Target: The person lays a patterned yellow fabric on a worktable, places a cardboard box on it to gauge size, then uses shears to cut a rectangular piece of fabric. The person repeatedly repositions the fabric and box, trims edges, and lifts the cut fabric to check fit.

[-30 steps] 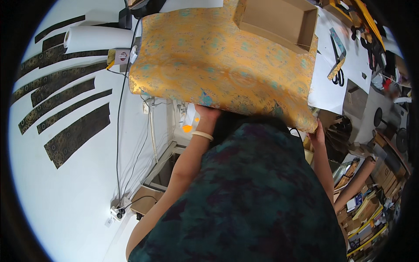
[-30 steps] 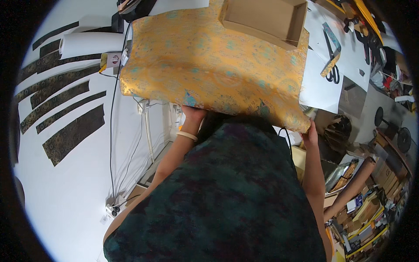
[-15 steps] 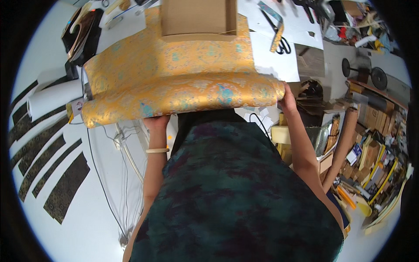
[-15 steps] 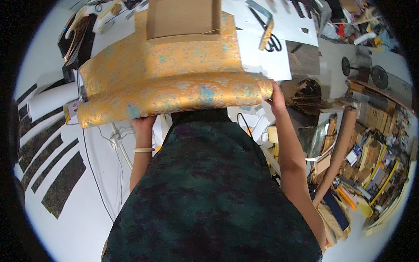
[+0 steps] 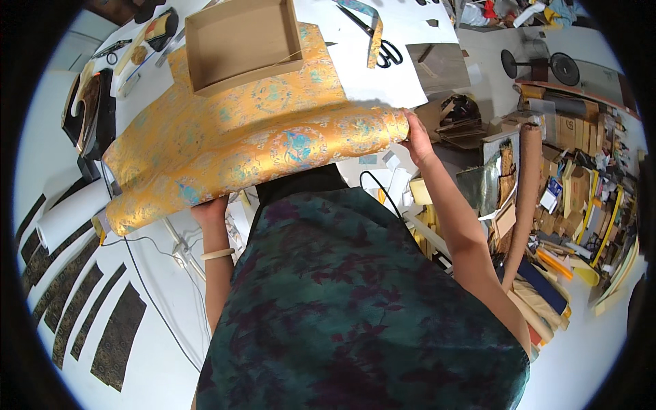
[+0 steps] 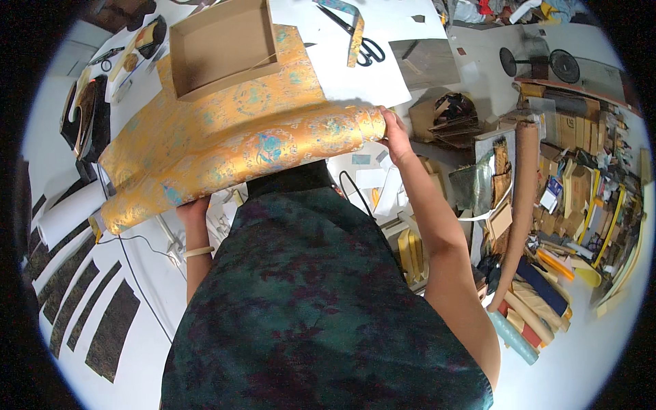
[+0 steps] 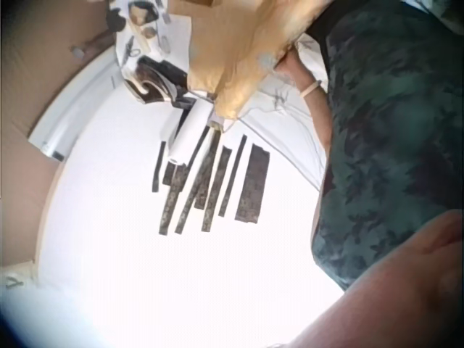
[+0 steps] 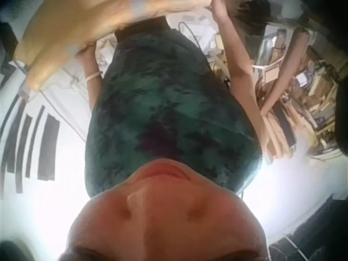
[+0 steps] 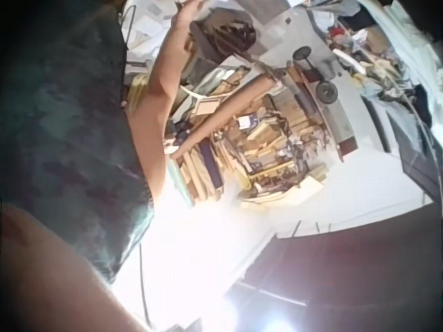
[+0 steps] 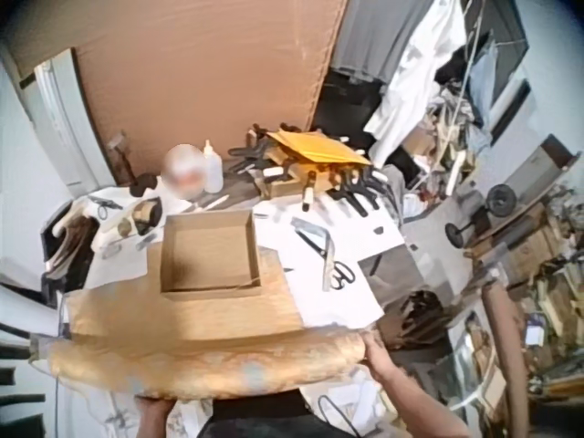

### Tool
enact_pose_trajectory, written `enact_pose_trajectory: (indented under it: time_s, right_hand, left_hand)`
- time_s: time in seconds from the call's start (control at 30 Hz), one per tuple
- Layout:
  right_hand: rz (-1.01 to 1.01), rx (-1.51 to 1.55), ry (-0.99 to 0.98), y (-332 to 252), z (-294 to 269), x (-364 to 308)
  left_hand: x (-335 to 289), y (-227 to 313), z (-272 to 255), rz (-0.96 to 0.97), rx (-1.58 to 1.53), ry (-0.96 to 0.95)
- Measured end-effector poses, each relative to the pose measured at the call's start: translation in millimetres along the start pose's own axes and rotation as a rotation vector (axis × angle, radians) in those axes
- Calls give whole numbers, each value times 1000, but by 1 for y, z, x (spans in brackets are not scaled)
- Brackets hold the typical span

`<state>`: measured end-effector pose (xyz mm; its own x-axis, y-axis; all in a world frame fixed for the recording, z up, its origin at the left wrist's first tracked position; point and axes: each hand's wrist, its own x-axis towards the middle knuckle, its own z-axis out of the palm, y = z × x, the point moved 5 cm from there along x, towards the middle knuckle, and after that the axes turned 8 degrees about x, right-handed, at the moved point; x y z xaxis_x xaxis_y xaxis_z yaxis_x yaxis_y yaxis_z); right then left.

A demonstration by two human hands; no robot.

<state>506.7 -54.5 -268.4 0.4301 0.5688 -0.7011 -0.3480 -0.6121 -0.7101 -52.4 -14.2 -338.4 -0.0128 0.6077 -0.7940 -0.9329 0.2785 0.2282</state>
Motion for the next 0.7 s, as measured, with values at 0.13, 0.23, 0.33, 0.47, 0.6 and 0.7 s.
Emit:
enact_pose_trajectory:
  time_s: [0.13, 0.23, 0.33, 0.47, 0.6, 0.7]
  right_hand:
    - [-36, 60, 12, -4, 0, -5]
    - [-50, 116, 9, -6, 1, -7]
    - [-74, 163, -26, -2, -4, -4]
    - [-65, 181, -56, 6, -7, 2]
    - [-59, 163, -51, 16, -13, 5]
    - [-35, 184, -56, 24, -16, 12]
  left_hand:
    - [2, 2, 0, 2, -25, 11]
    - [4, 3, 2, -10, -58, -11]
    - [3, 6, 8, 14, 10, -51]
    - [6, 10, 1, 14, -11, -136]
    - [-6, 4, 18, 70, 1, -25]
    - [-9, 6, 15, 43, -44, -75]
